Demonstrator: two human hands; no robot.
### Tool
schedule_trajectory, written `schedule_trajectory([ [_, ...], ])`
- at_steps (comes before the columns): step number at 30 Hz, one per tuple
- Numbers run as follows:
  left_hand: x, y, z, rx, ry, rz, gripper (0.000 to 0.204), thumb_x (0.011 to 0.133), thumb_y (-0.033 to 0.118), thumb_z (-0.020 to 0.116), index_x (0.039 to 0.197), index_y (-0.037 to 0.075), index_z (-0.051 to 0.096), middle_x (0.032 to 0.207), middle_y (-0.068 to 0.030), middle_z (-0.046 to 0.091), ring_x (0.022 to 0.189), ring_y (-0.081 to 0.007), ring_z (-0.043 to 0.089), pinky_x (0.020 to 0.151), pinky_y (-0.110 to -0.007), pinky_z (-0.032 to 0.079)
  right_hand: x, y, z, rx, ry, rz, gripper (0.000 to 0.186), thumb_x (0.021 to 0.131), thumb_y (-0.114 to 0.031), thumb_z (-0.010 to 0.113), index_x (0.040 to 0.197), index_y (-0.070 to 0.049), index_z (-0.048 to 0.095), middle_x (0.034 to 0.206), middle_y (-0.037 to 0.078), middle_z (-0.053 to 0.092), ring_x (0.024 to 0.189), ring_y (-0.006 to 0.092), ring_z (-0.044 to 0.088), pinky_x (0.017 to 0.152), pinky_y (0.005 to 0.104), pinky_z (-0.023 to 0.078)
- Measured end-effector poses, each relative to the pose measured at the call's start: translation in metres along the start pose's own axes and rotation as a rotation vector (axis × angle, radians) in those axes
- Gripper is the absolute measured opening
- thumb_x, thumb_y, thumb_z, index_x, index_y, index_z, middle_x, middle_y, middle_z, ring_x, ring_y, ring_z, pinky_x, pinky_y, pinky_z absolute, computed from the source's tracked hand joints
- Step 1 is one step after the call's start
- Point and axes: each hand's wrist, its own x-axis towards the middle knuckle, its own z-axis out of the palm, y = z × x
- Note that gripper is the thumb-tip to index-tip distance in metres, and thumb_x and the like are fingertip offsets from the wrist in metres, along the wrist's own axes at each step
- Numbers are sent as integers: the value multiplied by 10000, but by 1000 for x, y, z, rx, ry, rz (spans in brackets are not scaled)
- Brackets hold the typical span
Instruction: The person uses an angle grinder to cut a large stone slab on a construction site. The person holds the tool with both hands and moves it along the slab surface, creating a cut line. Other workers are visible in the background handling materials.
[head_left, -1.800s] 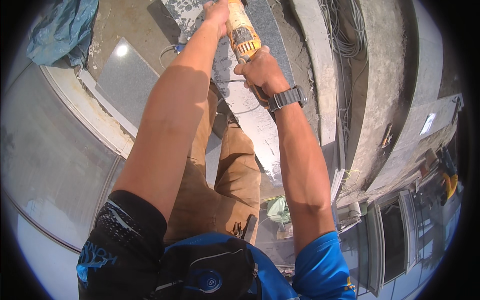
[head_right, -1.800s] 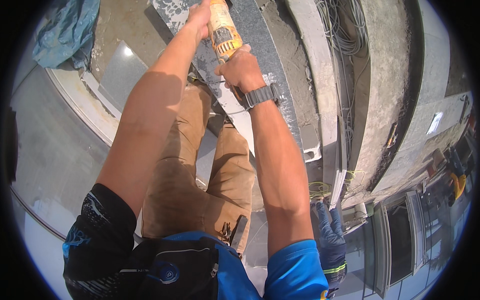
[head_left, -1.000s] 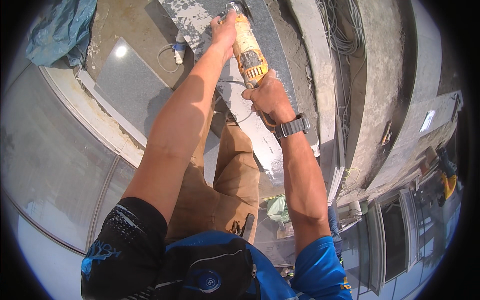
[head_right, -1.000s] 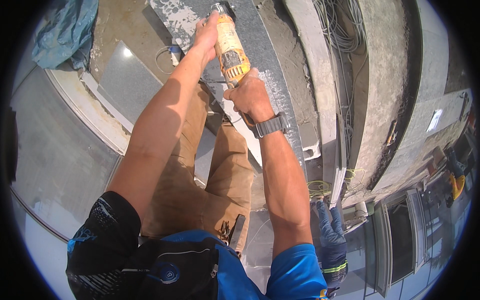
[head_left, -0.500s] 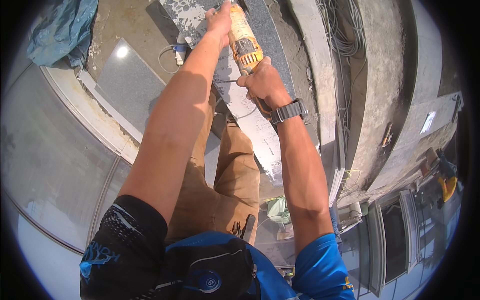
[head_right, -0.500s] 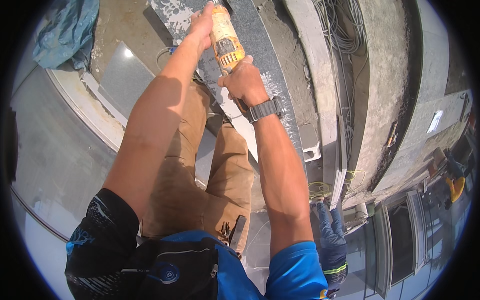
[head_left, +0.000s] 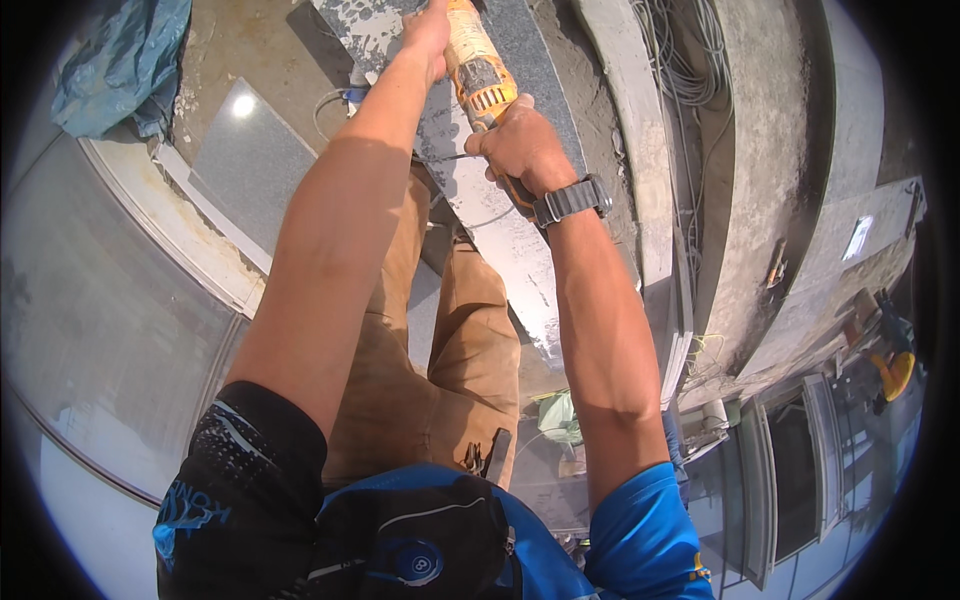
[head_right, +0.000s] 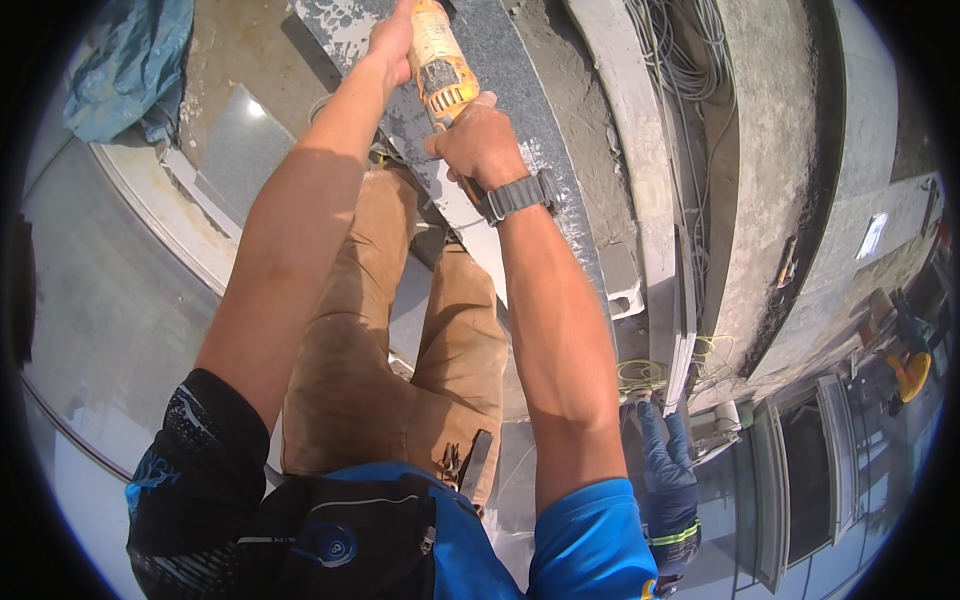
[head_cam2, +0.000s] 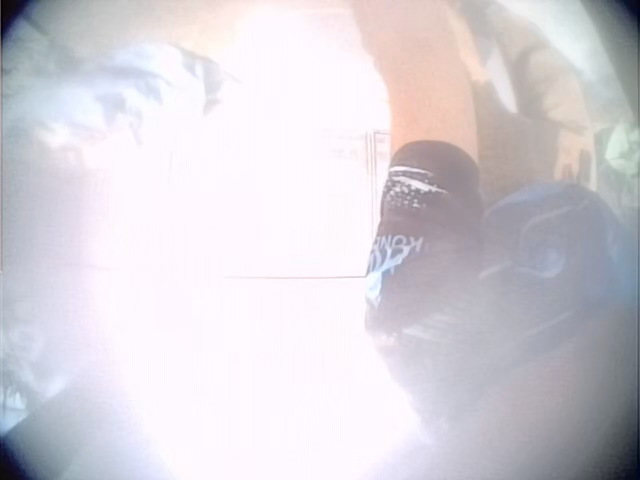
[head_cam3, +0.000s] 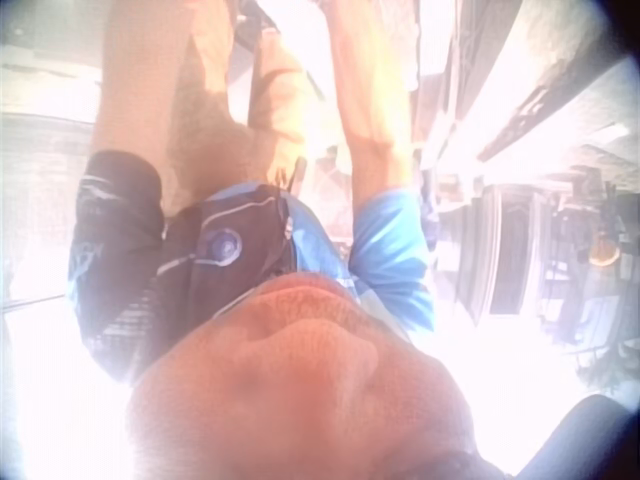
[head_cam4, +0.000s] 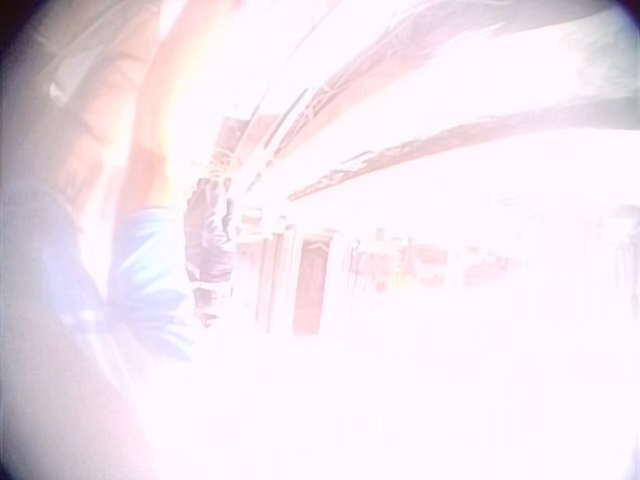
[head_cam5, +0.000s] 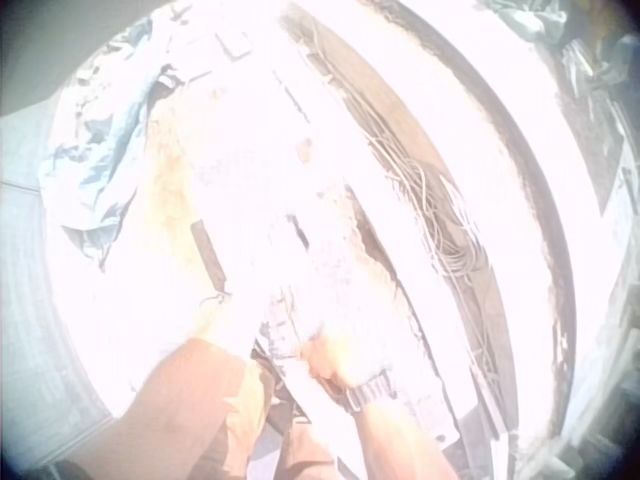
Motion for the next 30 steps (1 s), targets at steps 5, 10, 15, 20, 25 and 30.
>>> schedule_trajectory([
  [5,-38,-9,1,-2,-4,-7,801,1066,446,606,1541,-13,153,1223,-246,630,952,-330,746,733,-513,675,-13,19,7,-20,19,13,702,802,-207,875,1202,112,395,830,218,729,596,245,735,464,336,567],
  [10,-61,-18,4,-5,4,-12,798,1067,445,606,1534,-23,159,1217,-245,632,951,-330,746,732,-512,675,-23,37,11,6,17,13,678,799,-193,871,1190,110,407,815,212,725,591,244,732,461,335,560],
  [15,-69,-23,8,30,9,16,740,1070,438,599,1465,-61,222,1186,-244,648,913,-324,753,720,-503,677,-31,43,11,-18,21,36,667,791,-178,866,1182,118,414,817,225,724,591,254,735,459,343,562],
  [20,-61,-23,8,-22,8,42,701,1073,432,594,1424,-81,270,1099,-236,689,835,-313,759,685,-499,673,-27,41,12,-3,23,11,686,792,-173,867,1195,132,403,819,230,726,594,258,740,460,344,567],
  [25,-43,-20,6,-20,8,33,692,1073,433,592,1416,-81,282,1092,-235,691,831,-313,759,682,-499,673,-16,31,10,10,18,-8,683,800,-174,864,1200,131,400,822,231,727,589,255,739,453,336,564],
  [30,-11,-12,4,-17,8,26,681,1074,435,590,1407,-82,297,1083,-233,695,826,-312,759,678,-499,672,-8,16,8,9,26,-25,684,800,-180,865,1198,128,402,826,229,729,587,243,737,452,335,565],
])
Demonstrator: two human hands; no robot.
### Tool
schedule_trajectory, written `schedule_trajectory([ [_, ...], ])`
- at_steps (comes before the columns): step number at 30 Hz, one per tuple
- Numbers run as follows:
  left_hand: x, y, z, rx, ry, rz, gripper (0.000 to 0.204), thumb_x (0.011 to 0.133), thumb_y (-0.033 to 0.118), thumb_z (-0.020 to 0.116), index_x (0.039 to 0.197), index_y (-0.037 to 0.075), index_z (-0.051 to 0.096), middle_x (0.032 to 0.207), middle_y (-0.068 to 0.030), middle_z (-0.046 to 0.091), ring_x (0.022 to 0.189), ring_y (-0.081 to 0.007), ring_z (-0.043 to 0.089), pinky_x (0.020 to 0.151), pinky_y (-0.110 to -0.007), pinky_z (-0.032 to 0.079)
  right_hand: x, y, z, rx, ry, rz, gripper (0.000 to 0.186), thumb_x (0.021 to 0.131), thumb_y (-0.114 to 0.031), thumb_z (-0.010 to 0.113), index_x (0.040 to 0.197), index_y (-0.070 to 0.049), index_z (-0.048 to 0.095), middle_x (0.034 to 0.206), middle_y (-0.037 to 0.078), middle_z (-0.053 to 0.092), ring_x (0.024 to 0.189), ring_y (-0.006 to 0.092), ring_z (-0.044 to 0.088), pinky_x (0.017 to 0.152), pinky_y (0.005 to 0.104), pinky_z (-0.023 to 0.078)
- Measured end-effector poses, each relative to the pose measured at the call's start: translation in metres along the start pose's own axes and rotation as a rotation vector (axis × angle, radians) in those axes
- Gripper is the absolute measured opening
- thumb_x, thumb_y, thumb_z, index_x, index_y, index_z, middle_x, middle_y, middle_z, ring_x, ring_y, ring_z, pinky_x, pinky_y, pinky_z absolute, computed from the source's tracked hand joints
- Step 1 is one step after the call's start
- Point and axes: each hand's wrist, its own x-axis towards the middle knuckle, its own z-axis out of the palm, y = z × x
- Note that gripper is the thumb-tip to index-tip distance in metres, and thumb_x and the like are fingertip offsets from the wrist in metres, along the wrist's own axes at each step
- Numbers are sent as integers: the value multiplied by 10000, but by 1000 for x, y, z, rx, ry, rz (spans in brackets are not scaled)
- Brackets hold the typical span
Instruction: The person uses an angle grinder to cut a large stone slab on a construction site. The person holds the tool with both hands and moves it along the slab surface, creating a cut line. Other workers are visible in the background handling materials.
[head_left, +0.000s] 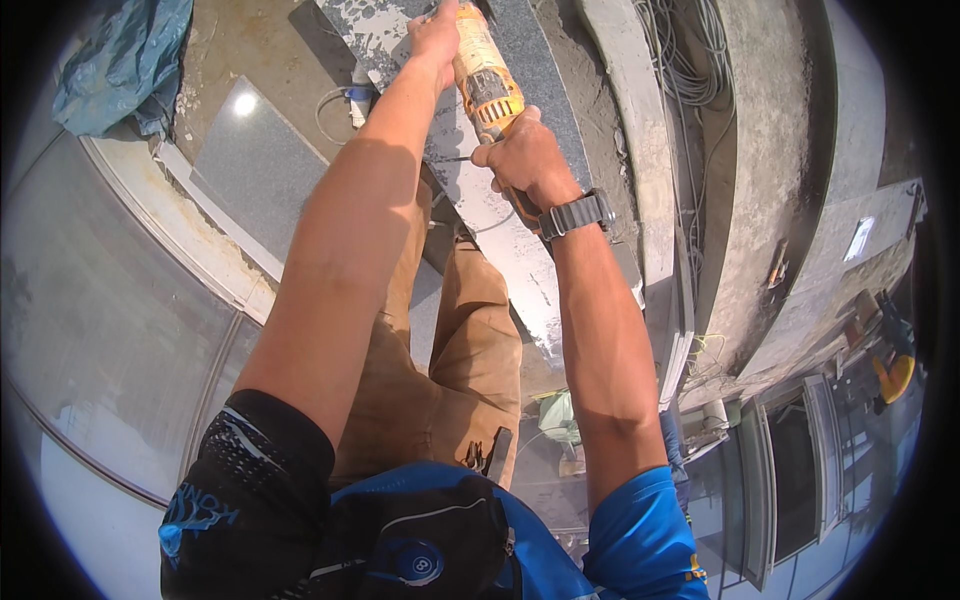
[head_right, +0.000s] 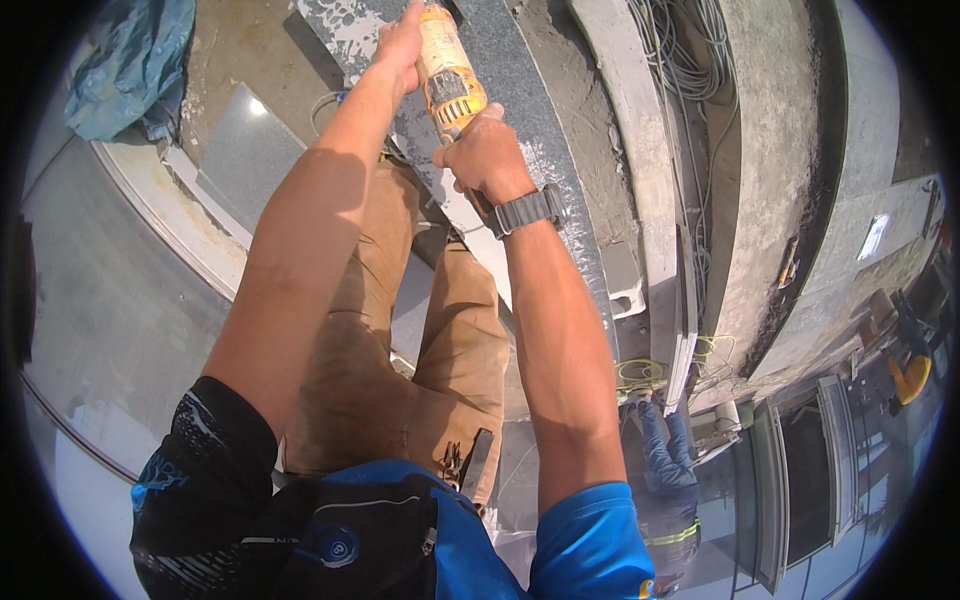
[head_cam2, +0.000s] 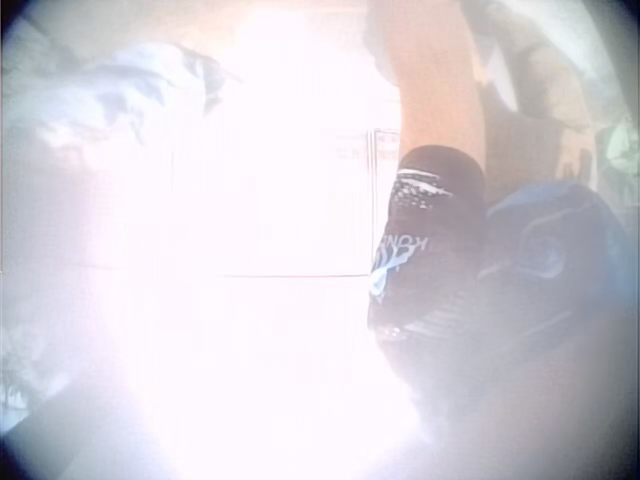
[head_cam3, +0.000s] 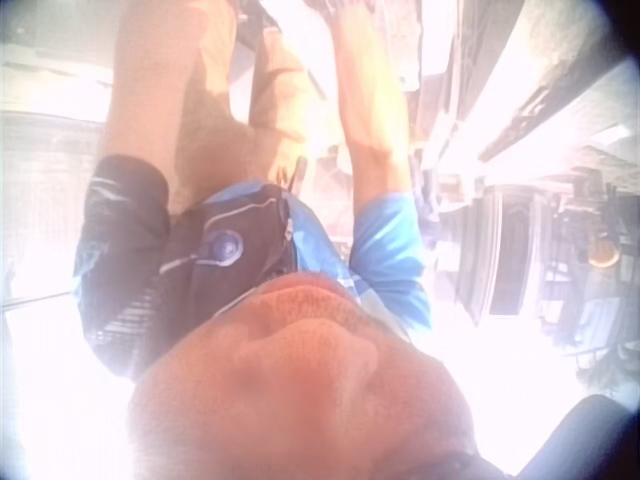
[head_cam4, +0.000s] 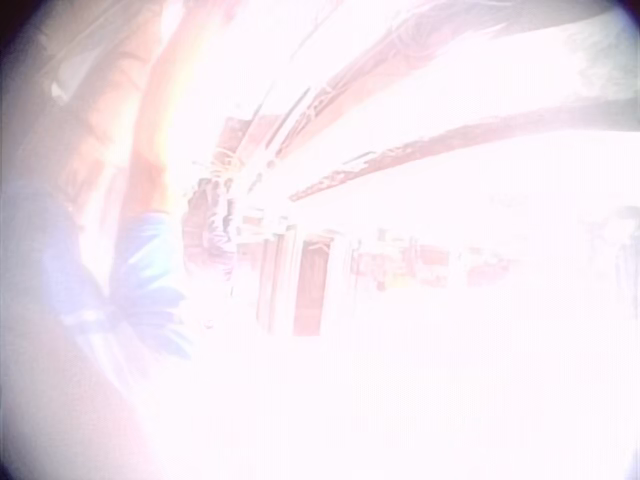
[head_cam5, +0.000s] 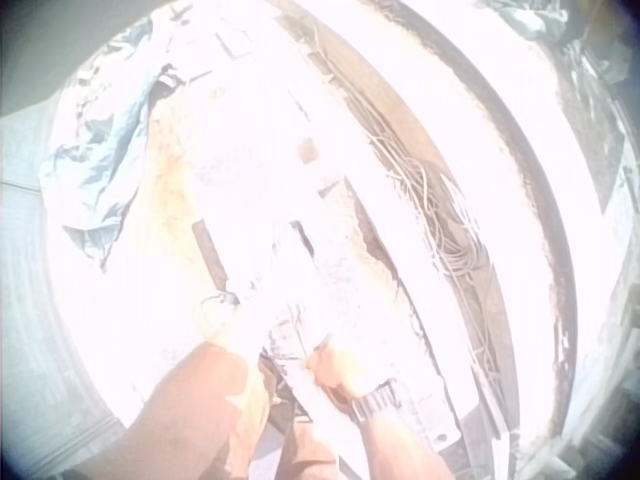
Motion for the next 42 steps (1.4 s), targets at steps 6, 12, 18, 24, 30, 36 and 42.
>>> schedule_trajectory([
  [6,31,5,-2,7,-4,-11,669,1075,437,587,1396,-83,315,1072,-231,699,820,-311,759,674,-498,670,16,-11,-2,8,-11,6,721,780,-205,873,1205,134,400,861,222,735,587,235,734,455,337,571],
  [12,24,3,-3,14,-7,-22,658,1076,439,584,1385,-84,333,1061,-228,702,814,-310,759,669,-497,669,12,-7,-2,-17,5,18,720,769,-190,877,1204,128,400,873,227,733,592,229,734,452,339,569],
  [18,-13,-9,-5,12,-7,-33,647,1077,441,582,1374,-85,350,1050,-226,706,808,-309,759,664,-497,668,-8,6,2,-11,10,43,662,783,-152,874,1174,99,402,833,227,722,582,242,728,456,339,562],
  [24,-42,-14,1,11,12,-45,620,1079,449,573,1343,-84,397,1039,-222,712,799,-308,760,662,-494,667,-23,22,3,-38,12,71,646,784,-161,865,1162,104,413,796,215,716,578,246,727,462,345,562],
  [30,-40,-12,1,2,15,-46,629,1078,458,571,1349,-88,416,1040,-224,713,789,-309,758,678,-496,666,-20,21,2,-46,-8,54,649,781,-166,864,1157,114,415,789,212,722,591,254,738,467,343,566],
  [36,-33,-7,1,-1,-14,-40,692,1072,440,589,1419,-91,315,1060,-237,700,797,-318,756,678,-510,666,-6,14,4,-9,-2,14,690,792,-173,869,1193,131,397,799,223,725,590,253,739,455,337,563],
  [42,-32,-6,0,0,-2,-31,706,1071,434,594,1435,-85,283,1070,-242,694,801,-321,756,676,-514,666,8,-2,1,-8,6,-7,702,797,-184,874,1197,138,395,815,225,726,592,248,740,454,335,564],
])
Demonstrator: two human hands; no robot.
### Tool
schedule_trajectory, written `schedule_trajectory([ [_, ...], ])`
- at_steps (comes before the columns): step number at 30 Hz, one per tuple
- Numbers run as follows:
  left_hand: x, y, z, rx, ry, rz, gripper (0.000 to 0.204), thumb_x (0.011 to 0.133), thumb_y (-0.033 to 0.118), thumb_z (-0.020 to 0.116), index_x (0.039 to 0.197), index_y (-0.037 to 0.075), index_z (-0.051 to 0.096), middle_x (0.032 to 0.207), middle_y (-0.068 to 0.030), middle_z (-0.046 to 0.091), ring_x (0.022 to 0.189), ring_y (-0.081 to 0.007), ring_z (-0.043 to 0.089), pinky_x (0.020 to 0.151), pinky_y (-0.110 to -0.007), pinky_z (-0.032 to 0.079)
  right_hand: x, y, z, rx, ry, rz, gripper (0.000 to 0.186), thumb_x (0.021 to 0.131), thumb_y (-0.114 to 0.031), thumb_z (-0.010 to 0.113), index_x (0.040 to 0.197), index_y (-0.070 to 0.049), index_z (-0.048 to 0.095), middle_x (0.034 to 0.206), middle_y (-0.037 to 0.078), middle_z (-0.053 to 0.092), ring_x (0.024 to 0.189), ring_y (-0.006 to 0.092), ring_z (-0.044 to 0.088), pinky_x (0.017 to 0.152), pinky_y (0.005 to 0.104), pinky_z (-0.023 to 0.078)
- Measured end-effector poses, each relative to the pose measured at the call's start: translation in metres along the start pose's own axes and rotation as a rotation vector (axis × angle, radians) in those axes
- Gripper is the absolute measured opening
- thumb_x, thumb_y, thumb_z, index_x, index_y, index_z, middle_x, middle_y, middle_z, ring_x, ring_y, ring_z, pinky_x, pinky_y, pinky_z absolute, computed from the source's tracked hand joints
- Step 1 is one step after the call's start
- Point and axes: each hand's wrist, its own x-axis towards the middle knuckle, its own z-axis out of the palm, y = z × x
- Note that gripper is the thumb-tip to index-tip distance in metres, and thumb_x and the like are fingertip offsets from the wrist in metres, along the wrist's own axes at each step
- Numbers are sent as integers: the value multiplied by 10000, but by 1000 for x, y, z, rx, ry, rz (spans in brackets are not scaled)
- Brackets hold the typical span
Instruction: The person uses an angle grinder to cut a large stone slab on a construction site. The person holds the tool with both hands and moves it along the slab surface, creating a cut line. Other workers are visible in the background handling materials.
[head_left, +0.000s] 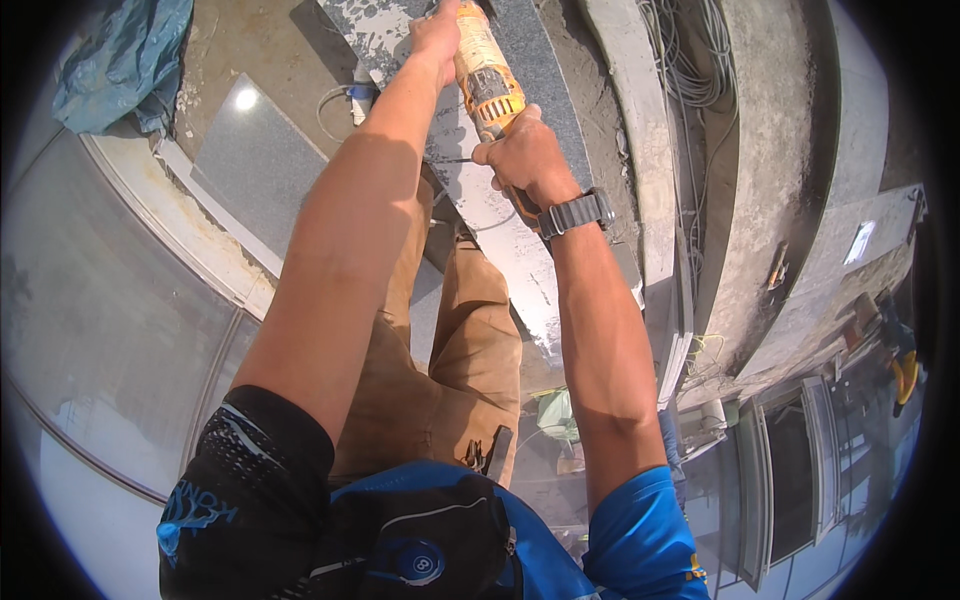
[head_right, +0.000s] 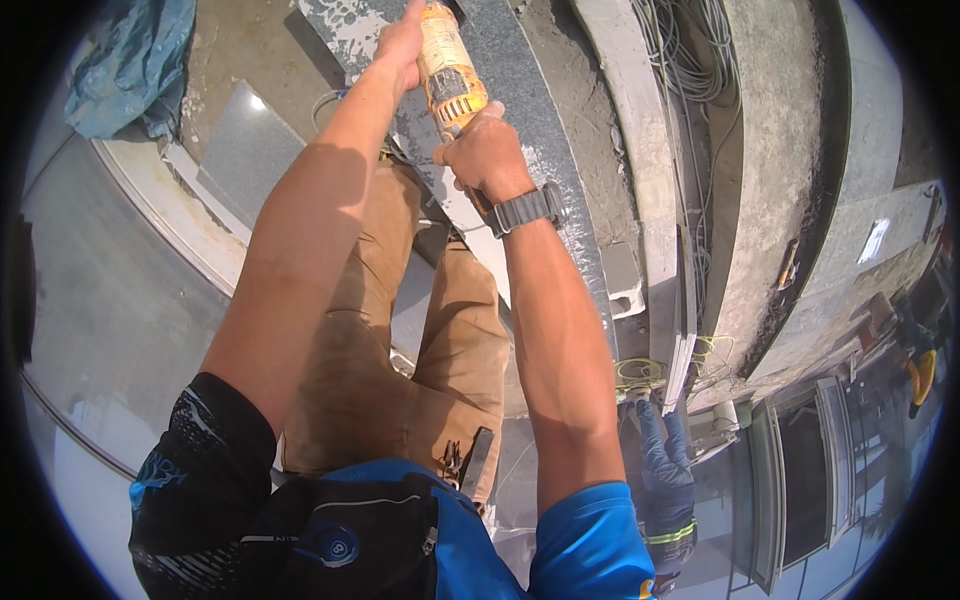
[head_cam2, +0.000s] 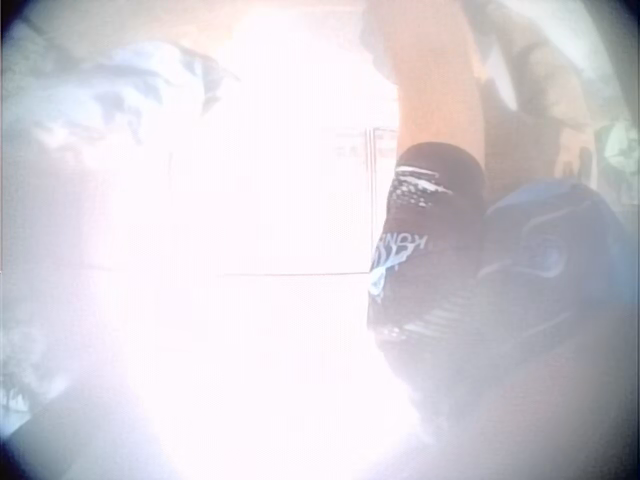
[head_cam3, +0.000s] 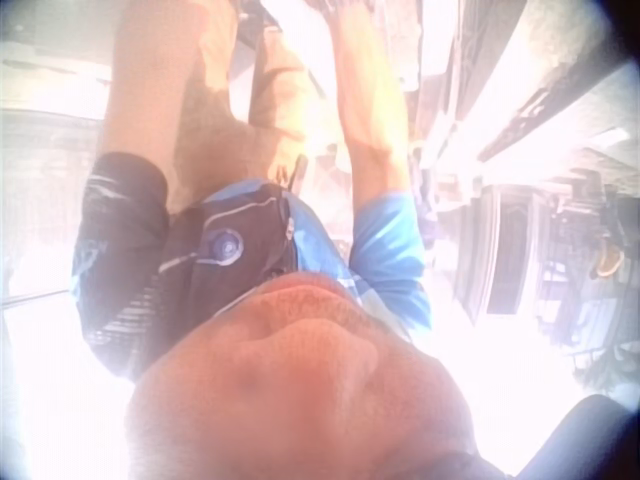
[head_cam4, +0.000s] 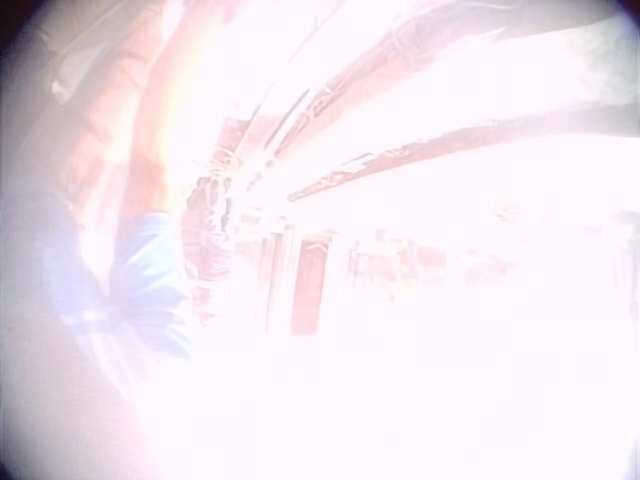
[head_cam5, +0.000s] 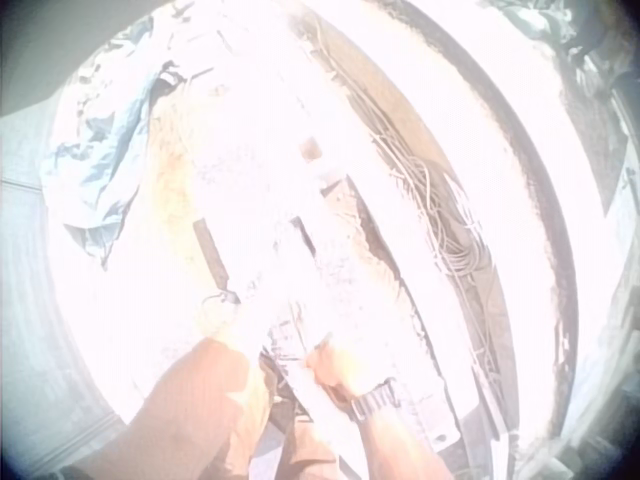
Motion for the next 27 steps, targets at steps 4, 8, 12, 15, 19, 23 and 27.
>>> schedule_trajectory([
  [4,-1,0,0,1,5,4,718,1070,430,597,1445,-81,261,1077,-245,690,805,-323,755,674,-517,665,2,-8,-5,-4,-16,22,715,791,-190,881,1198,139,393,822,221,726,589,241,736,458,334,569],
  [8,-3,-1,0,3,12,9,730,1069,426,601,1455,-77,239,1084,-249,686,808,-325,755,673,-520,665,-2,-4,-6,-6,-19,37,709,793,-194,879,1202,126,396,822,216,724,589,238,733,460,335,568],
  [12,-7,-2,1,5,18,15,743,1068,422,604,1466,-73,218,1091,-252,682,811,-326,755,671,-522,665,-11,5,-4,-2,-25,57,697,794,-192,876,1203,112,401,815,211,722,596,243,734,464,338,565],
  [15,-12,-1,3,4,21,21,753,1068,419,606,1473,-70,201,1096,-255,679,813,-328,755,670,-524,665,-22,12,-4,-11,-34,70,687,793,-182,873,1199,110,402,818,209,721,599,248,736,472,340,568],
  [19,-26,-2,8,-6,11,10,781,1068,407,612,1500,-44,142,1127,-267,661,826,-332,754,666,-528,665,-29,25,-2,-18,-27,91,666,791,-167,865,1190,111,409,816,207,723,596,251,735,479,343,573],
  [23,-26,-6,4,-25,-15,2,804,1065,414,617,1519,-21,115,1144,-277,651,832,-335,753,658,-524,666,-31,32,1,-16,-19,82,651,789,-161,861,1183,108,418,810,209,726,597,254,738,477,347,573],
  [27,-28,-10,6,-9,8,3,814,1064,418,618,1521,-26,111,1147,-274,653,831,-337,753,655,-520,668,-35,31,0,-27,-13,93,650,791,-164,868,1179,103,419,812,216,727,599,254,740,470,351,570],
])
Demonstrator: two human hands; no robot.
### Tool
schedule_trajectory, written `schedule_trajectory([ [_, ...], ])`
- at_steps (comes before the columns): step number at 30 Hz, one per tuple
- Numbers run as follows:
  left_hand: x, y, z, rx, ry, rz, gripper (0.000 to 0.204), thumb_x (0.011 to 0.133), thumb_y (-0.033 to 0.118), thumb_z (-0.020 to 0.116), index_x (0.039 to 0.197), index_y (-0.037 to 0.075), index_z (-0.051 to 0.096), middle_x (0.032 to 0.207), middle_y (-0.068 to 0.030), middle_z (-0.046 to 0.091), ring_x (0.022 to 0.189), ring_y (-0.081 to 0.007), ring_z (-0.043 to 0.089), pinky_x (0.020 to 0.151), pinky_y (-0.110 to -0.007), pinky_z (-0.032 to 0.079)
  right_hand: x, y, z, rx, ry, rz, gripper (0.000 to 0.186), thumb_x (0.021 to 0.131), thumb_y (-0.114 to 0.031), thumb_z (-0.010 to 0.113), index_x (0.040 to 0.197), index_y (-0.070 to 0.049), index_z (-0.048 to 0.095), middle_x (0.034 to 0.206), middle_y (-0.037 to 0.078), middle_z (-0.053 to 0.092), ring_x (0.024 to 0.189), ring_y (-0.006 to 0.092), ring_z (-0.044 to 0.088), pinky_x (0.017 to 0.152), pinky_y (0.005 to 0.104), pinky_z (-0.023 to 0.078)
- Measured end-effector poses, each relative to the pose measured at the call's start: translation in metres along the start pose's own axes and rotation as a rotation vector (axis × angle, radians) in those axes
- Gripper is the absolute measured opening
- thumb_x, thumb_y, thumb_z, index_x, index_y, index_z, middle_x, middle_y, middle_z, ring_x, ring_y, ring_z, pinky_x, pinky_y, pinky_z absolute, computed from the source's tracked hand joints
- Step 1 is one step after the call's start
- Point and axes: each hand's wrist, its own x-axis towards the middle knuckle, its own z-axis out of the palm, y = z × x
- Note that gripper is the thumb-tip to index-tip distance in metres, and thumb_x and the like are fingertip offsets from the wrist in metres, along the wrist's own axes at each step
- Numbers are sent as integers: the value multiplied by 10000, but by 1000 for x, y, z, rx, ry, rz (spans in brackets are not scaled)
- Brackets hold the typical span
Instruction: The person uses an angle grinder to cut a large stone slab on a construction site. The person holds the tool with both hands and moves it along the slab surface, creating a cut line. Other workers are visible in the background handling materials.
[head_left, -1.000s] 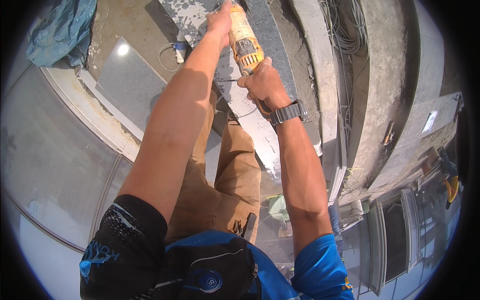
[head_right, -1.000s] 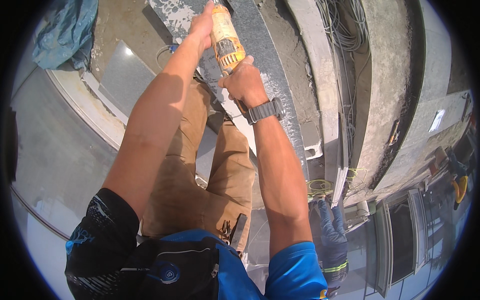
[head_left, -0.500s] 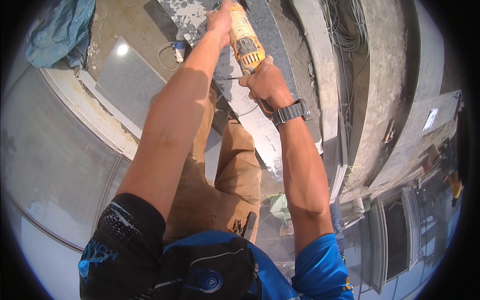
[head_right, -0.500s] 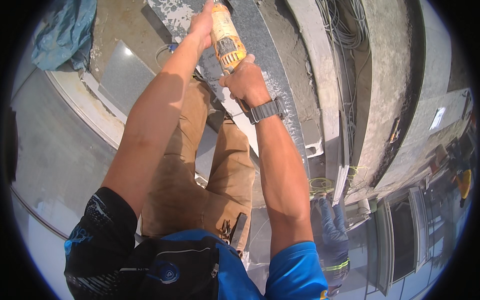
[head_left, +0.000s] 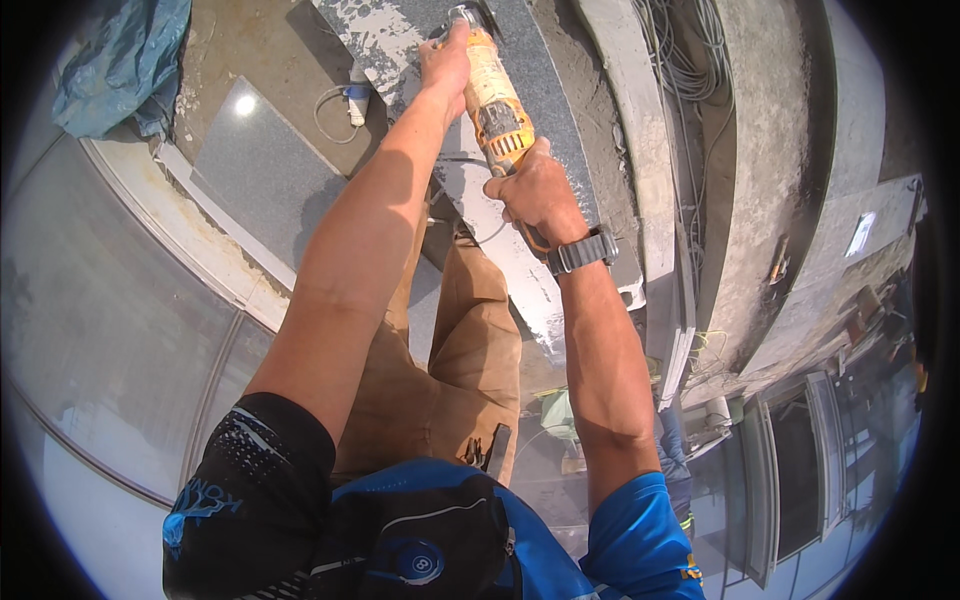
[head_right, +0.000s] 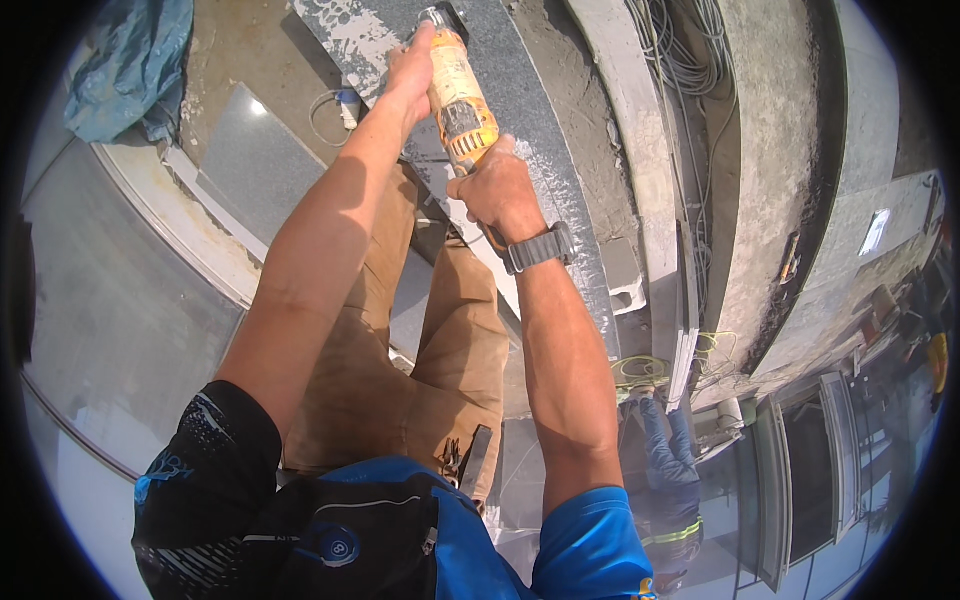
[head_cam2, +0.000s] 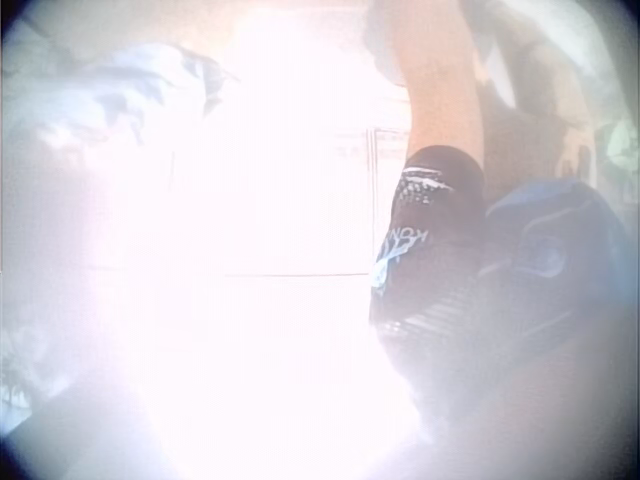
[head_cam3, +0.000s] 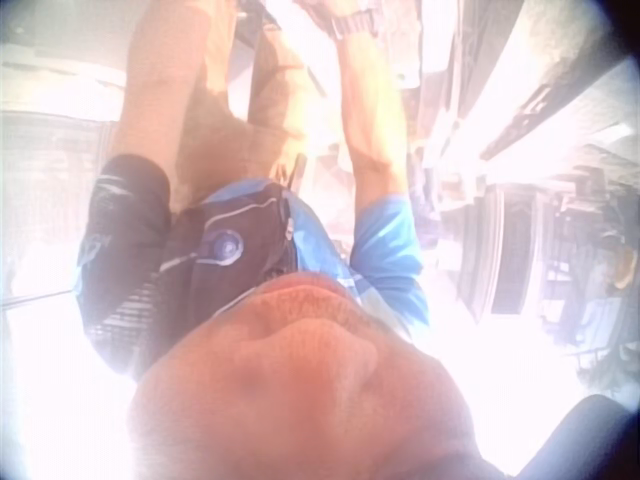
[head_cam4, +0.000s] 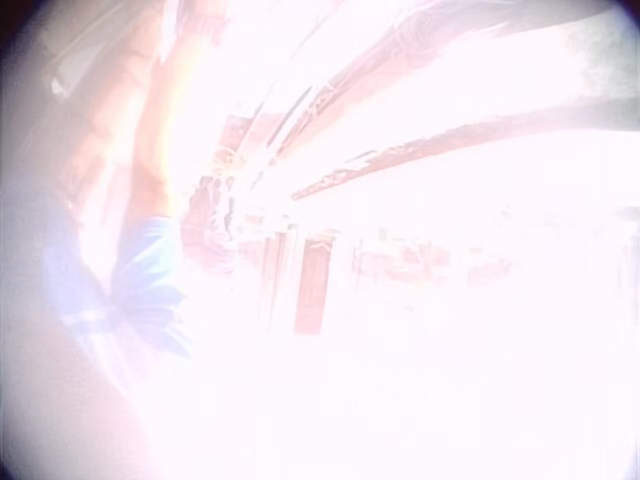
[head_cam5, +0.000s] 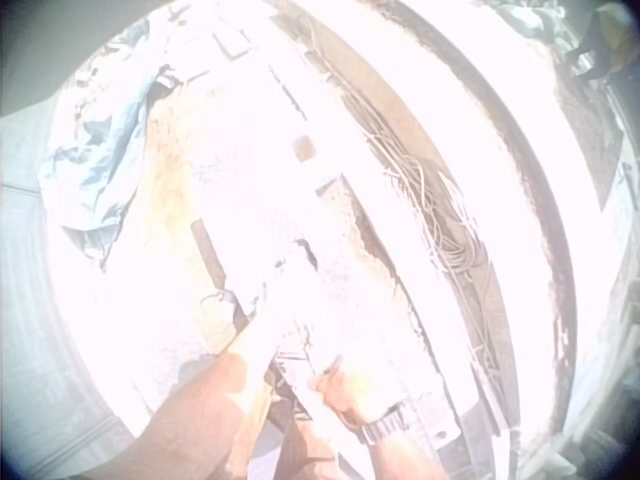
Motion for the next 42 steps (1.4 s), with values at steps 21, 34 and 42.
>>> schedule_trajectory([
  [21,17,8,-5,49,18,2,813,1074,437,591,1540,-44,130,1215,-282,634,914,-347,757,716,-521,674,32,-34,-8,28,-1,-82,710,787,-200,884,1190,129,399,794,210,721,580,246,728,454,338,564],
  [34,3,6,-3,58,4,26,818,1078,450,578,1539,-56,130,1255,-290,613,939,-355,754,739,-526,673,10,1,2,12,14,-45,684,780,-194,886,1173,104,412,815,223,722,577,247,730,445,337,563],
  [42,16,15,-5,67,43,-1,680,1100,494,511,1456,-58,337,1175,-234,664,930,-343,756,750,-539,667,21,-7,6,-5,28,-51,738,767,-179,877,1254,133,417,879,251,734,649,272,758,501,356,595],
])
